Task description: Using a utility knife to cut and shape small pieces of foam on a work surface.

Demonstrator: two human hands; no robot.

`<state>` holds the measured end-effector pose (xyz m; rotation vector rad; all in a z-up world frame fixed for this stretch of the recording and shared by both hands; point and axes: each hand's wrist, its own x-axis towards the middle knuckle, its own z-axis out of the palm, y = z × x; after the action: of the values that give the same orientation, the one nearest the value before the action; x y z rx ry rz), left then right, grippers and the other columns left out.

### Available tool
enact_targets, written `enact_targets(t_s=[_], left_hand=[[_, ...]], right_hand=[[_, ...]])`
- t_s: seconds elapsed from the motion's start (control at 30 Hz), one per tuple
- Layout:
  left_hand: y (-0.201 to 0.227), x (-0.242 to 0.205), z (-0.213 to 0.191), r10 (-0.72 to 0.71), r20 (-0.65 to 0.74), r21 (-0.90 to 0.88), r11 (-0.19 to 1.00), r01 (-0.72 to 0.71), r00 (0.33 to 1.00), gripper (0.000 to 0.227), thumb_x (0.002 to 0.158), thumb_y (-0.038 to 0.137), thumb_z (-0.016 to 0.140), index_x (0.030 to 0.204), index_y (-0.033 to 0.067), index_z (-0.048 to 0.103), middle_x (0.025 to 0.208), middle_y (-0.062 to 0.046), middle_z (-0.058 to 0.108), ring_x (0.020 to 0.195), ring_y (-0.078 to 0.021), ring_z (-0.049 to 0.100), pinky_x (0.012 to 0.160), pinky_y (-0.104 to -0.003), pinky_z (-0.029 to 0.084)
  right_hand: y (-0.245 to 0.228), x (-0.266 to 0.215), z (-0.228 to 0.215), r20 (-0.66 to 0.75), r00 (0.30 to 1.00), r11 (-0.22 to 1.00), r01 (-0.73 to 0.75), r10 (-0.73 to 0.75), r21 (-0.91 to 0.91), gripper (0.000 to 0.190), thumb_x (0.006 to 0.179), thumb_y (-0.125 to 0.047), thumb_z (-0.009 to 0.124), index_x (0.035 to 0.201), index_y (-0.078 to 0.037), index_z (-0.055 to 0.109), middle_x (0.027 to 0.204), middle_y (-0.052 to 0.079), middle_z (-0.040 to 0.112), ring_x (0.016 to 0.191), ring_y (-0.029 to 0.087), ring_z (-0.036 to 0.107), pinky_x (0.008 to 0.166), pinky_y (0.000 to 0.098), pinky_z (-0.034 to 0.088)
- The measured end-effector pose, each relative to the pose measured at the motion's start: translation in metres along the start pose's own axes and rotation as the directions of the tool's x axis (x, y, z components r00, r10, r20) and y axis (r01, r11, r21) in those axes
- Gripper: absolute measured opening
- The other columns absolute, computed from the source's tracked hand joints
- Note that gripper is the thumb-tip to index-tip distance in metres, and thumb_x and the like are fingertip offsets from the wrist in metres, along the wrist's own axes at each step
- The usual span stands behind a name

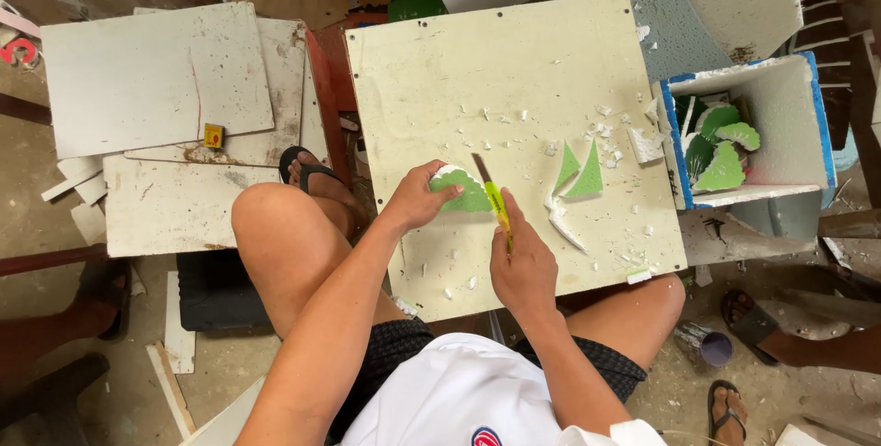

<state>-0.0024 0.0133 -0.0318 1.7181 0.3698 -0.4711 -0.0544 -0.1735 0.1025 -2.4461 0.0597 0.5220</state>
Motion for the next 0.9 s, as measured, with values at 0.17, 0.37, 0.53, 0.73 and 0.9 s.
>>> enact_targets(t_s=[0.17,0.37,0.53,0.73,0.9], left_hand=[[0.017,-0.008,-0.001,-0.039,-0.012,0.053,0.998,0.04,0.999,0.033,0.089,0.023,0.076,0.12,0.0147,0.071,0.107,-0.01,0.074,0.101,-0.0289,0.069,0.091,-0.041,0.05],[0.025,-0.012,-0.002,-0.082,-0.012,0.076,0.994,0.083,0.997,0.033,0.089,0.022,0.073,0.121,0.0143,0.071,0.107,-0.011,0.074,0.1,-0.0295,0.069,0.09,-0.041,0.05],[0.028,-0.013,-0.002,-0.095,-0.011,0.087,0.992,0.096,0.995,0.034,0.089,0.022,0.073,0.122,0.0146,0.071,0.108,-0.011,0.074,0.099,-0.0288,0.069,0.089,-0.041,0.05],[0.025,-0.012,0.0,-0.075,-0.014,0.085,0.994,0.076,0.997,0.033,0.088,0.022,0.072,0.12,0.0132,0.071,0.104,-0.011,0.073,0.098,-0.0281,0.067,0.089,-0.041,0.05],[0.023,-0.011,0.0,-0.044,-0.015,0.086,0.995,0.045,0.999,0.033,0.087,0.024,0.072,0.119,0.0134,0.072,0.104,-0.013,0.073,0.099,-0.0298,0.068,0.089,-0.042,0.05]], right_hand=[[0.026,0.007,0.016,-0.015,0.994,0.981,0.101,-0.105,-0.165,0.05,0.105,-0.021,0.039,0.154,-0.026,0.046,0.093,0.012,0.063,0.09,0.033,0.068,0.081,0.0458,0.056],[0.029,0.011,0.017,-0.029,0.988,0.968,0.14,-0.149,-0.208,0.048,0.104,-0.019,0.044,0.15,-0.025,0.053,0.081,0.007,0.058,0.076,0.027,0.067,0.071,0.0414,0.057],[0.026,0.013,0.015,-0.001,0.99,0.964,0.14,-0.143,-0.224,0.048,0.103,-0.019,0.044,0.15,-0.024,0.054,0.079,0.006,0.058,0.074,0.025,0.067,0.068,0.0395,0.056],[0.02,0.011,0.01,0.048,0.992,0.937,0.122,-0.113,-0.327,0.05,0.104,-0.021,0.04,0.153,-0.029,0.048,0.083,0.004,0.056,0.074,0.023,0.066,0.069,0.0405,0.058],[0.011,0.008,0.004,0.054,0.992,0.888,0.123,-0.11,-0.444,0.051,0.105,-0.022,0.039,0.154,-0.033,0.046,0.084,0.001,0.054,0.069,0.019,0.065,0.066,0.0369,0.059]])
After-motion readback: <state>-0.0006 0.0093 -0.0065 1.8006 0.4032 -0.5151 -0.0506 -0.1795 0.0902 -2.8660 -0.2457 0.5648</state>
